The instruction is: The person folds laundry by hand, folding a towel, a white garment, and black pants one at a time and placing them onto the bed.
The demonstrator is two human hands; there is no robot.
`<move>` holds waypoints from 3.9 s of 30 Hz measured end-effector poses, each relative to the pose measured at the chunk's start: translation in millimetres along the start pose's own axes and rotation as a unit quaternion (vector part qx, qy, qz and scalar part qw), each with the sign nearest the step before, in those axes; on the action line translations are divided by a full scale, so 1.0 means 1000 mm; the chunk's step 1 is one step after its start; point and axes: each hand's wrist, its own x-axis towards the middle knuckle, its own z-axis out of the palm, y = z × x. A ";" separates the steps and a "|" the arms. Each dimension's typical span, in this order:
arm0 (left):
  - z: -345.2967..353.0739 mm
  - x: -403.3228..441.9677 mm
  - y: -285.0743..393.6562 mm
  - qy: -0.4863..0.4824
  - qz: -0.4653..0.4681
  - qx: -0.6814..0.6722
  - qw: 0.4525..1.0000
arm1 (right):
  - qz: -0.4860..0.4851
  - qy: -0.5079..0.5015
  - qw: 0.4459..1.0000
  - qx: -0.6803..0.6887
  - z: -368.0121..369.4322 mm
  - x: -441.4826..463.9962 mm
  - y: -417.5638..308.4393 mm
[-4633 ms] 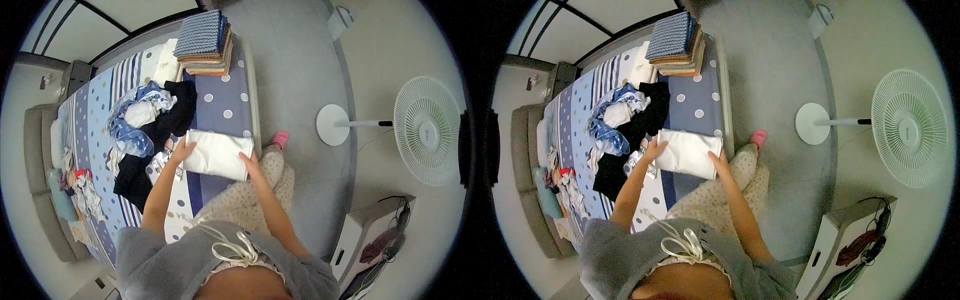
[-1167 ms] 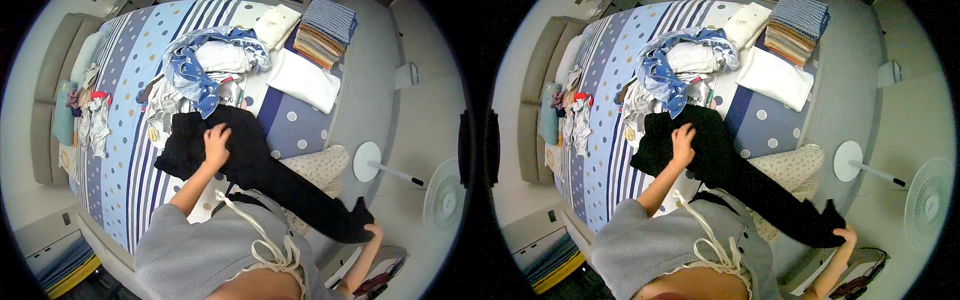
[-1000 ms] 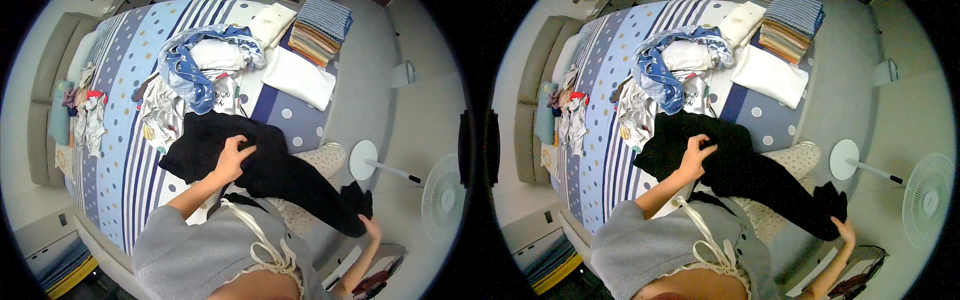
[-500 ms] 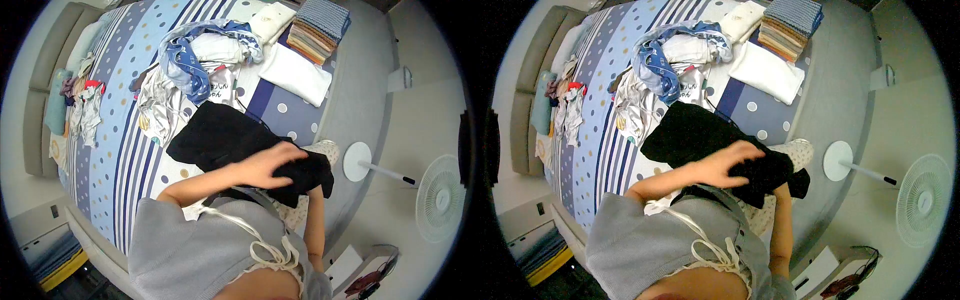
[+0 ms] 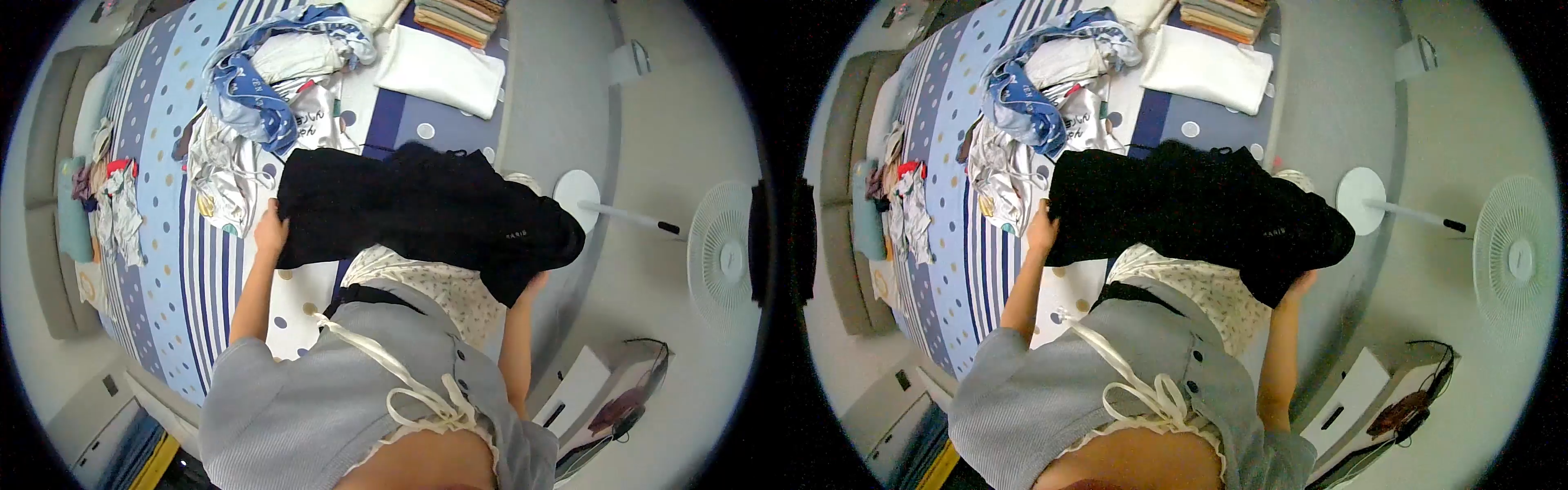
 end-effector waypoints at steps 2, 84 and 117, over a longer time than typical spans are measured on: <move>-0.029 0.007 0.002 0.041 -0.008 0.010 0.999 | -0.067 0.007 0.997 -0.023 0.001 -0.003 -0.004; -0.177 0.075 0.598 -0.125 0.676 0.215 0.694 | -0.410 0.193 0.229 -0.861 0.137 0.037 -0.409; -0.038 0.012 0.330 -0.382 0.696 0.124 0.596 | -0.219 0.019 0.579 -0.785 -0.070 -0.169 -0.106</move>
